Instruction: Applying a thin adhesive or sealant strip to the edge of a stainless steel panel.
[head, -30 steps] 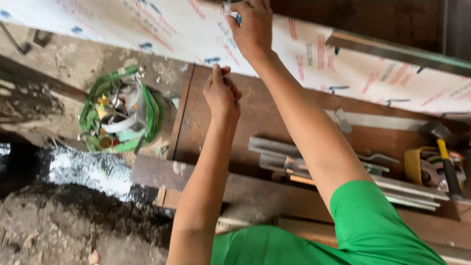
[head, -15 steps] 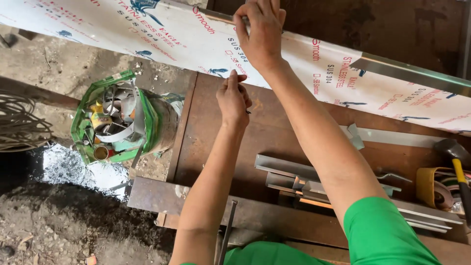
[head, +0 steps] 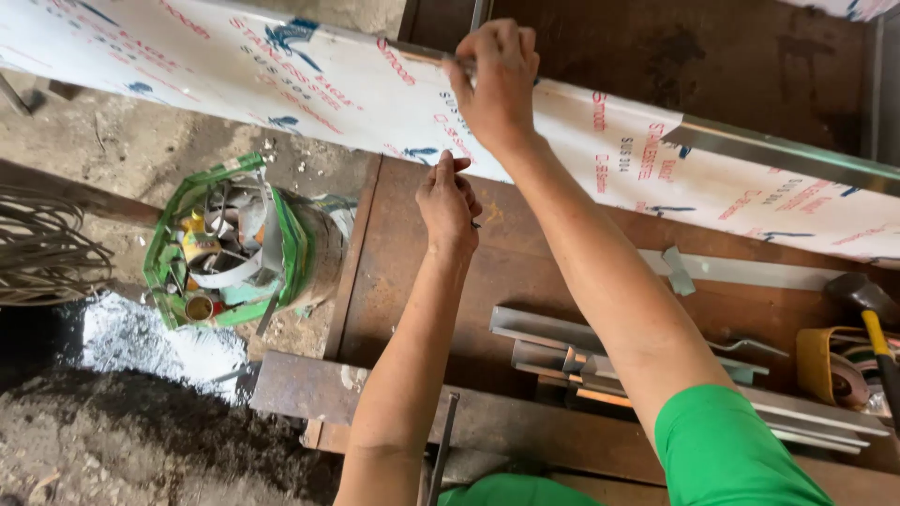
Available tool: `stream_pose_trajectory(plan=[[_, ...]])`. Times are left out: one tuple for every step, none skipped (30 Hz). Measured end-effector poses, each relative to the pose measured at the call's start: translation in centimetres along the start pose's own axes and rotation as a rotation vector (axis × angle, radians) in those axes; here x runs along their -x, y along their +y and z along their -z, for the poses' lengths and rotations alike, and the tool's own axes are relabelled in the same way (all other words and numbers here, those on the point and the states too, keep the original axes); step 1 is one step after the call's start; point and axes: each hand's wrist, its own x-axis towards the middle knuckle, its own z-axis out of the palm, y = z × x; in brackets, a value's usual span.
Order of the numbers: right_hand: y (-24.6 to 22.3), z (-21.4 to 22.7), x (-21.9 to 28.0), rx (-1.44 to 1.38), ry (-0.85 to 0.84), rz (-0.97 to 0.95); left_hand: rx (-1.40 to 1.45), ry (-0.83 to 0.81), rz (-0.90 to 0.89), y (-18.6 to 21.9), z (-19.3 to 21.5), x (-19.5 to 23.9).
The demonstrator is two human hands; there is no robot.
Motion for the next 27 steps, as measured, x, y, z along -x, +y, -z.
stream_pose_trajectory(plan=[[-0.4, 0.4, -0.4, -0.010, -0.017, -0.008, 0.018, 0.014, 0.004, 0.3, -0.2, -0.3], [-0.9, 0.8, -0.8, -0.021, -0.035, -0.015, 0.036, 0.028, 0.009, 0.5, -0.5, -0.6], [-1.0, 0.7, -0.7, -0.019, -0.020, 0.003, 0.044, 0.015, -0.008, 0.8, -0.7, -1.0], [-1.1, 0.7, -0.6, -0.029, -0.017, -0.014, 0.056, 0.028, -0.032, 1.1, -0.9, -1.5], [-1.1, 0.6, -0.3, -0.039, -0.017, -0.034, 0.068, 0.043, -0.051, 1.3, -1.0, -1.9], [-1.4, 0.9, -0.6, -0.037, -0.007, -0.019, 0.075, 0.032, -0.065, 2.0, -1.4, -2.3], [-1.9, 1.1, -0.5, -0.032, -0.007, -0.013, 0.007, 0.067, -0.127, 2.6, -1.5, -2.4], [-2.3, 1.3, -0.4, -0.026, -0.007, -0.008, -0.060, 0.104, -0.190, 3.2, -1.6, -2.6], [-2.3, 1.2, -0.4, -0.025, 0.000, 0.002, -0.054, 0.098, -0.199, 3.7, -1.8, -2.7], [-2.3, 1.1, -0.4, -0.008, 0.004, 0.000, -0.080, 0.093, -0.247, 4.3, -2.1, -2.9], [-2.5, 1.0, -0.3, 0.007, 0.003, -0.004, -0.107, 0.093, -0.294, 4.8, -2.2, -2.9], [-2.3, 0.6, -0.7, 0.005, 0.006, 0.004, -0.101, 0.092, -0.301, 5.1, -2.4, -3.2], [-2.2, 0.3, -0.5, 0.058, -0.016, 0.004, -0.129, 0.085, -0.323, 5.1, -2.3, -3.2], [-2.1, 0.0, -0.3, 0.111, -0.038, 0.004, -0.157, 0.078, -0.344, 5.0, -2.2, -3.2], [-2.3, 0.1, -0.2, 0.110, -0.043, 0.000, -0.159, 0.082, -0.339, 5.0, -2.0, -3.0], [-2.4, 0.2, -0.1, 0.128, -0.017, 0.007, -0.121, 0.066, -0.299, 5.0, -1.9, -2.8], [-2.5, 0.3, -0.2, 0.146, 0.012, 0.016, -0.081, 0.047, -0.262, 5.0, -1.8, -2.8], [-1.9, 0.1, -0.1, 0.147, 0.010, 0.014, -0.082, 0.048, -0.260, 5.1, -1.4, -2.8], [-1.4, 0.0, 0.2, 0.105, 0.048, -0.026, -0.100, 0.073, -0.234, 5.1, -0.9, -2.6], [-0.9, -0.2, 0.5, 0.064, 0.086, -0.065, -0.118, 0.098, -0.209, 5.1, -0.4, -2.5], [-0.8, 0.0, 0.8, 0.065, 0.081, -0.072, -0.121, 0.101, -0.202, 5.0, 0.1, -2.5], [-0.7, 0.2, 1.2, 0.050, 0.089, -0.103, -0.105, 0.115, -0.195, 4.8, 0.7, -2.5], [-0.5, 0.5, 1.3, 0.037, 0.102, -0.132, -0.087, 0.124, -0.191, 4.8, 1.0, -2.7], [-0.2, 0.9, 1.6, 0.041, 0.101, -0.135, -0.089, 0.122, -0.187, 4.7, 1.1, -2.7], [0.1, 1.3, 1.9, 0.036, 0.146, -0.134, -0.095, 0.129, -0.185, 4.6, 1.3, -2.8], [0.3, 1.6, 2.2, 0.032, 0.191, -0.133, -0.102, 0.135, -0.183, 4.5, 1.4, -2.9], [0.7, 2.4, 2.4, 0.034, 0.184, -0.138, -0.104, 0.139, -0.176, 4.0, 1.3, -3.3]])
